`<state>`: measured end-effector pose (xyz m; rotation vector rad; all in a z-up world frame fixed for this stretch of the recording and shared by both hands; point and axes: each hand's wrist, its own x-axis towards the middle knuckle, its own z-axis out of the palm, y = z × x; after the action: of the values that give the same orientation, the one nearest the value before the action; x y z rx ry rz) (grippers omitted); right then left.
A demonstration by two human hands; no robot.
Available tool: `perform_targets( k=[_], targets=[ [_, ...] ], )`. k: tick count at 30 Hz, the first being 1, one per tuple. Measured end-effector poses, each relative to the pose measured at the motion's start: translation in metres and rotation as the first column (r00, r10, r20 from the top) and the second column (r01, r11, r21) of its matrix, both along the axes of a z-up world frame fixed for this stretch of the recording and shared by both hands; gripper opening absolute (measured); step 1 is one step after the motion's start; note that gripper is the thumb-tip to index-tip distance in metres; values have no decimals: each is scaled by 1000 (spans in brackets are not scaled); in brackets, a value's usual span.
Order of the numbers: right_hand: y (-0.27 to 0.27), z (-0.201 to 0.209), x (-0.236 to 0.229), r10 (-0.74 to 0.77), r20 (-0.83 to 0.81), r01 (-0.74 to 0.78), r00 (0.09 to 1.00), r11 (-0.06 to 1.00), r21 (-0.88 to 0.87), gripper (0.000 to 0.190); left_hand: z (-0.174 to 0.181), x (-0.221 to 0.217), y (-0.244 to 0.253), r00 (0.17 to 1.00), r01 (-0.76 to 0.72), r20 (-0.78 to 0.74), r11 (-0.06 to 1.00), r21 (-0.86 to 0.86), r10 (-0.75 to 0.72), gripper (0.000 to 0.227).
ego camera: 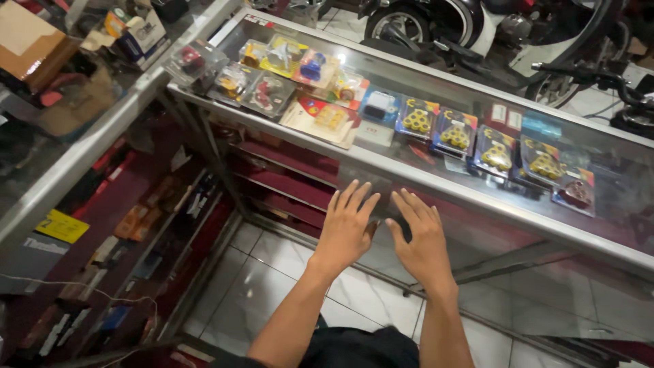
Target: The person picks up several packaged motorcycle accessories from a counter, holds them up, and then places them on shelves and display racks inside a service bay.
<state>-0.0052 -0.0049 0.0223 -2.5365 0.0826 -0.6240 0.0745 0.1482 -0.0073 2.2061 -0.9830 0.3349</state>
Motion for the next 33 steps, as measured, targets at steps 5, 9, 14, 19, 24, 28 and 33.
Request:
perform_targets(
  k=[5, 9, 14, 19, 24, 28, 33],
  targets=[
    [20, 1, 20, 59, -4, -59, 998, 998, -30, 49, -1, 11, 29, 998, -58, -34, 997, -46, 57, 57],
    [35, 1, 46, 113, -4, -113, 994, 993, -25, 49, -1, 24, 48, 993, -115, -30, 991, -65, 113, 54],
    [60, 8, 88, 224, 35, -225, 974, 974, 17, 48, 7, 55, 75, 978, -206, 17, 978, -32, 206, 58],
    [83, 25, 134, 320, 113, -324, 941, 946, 21, 49, 29, 102, 101, 956, -266, 116, 963, -37, 268, 54],
    [83, 52, 189, 337, 218, -356, 916, 933, 58, 46, 66, 170, 111, 940, -270, 207, 962, -33, 271, 52],
    [78, 69, 228, 298, 265, -321, 917, 946, 49, 42, 88, 213, 107, 925, -257, 275, 965, -56, 262, 52],
    [70, 89, 268, 312, 281, -323, 908, 946, -8, 41, 104, 262, 102, 932, -213, 289, 975, -55, 220, 54]
  ],
)
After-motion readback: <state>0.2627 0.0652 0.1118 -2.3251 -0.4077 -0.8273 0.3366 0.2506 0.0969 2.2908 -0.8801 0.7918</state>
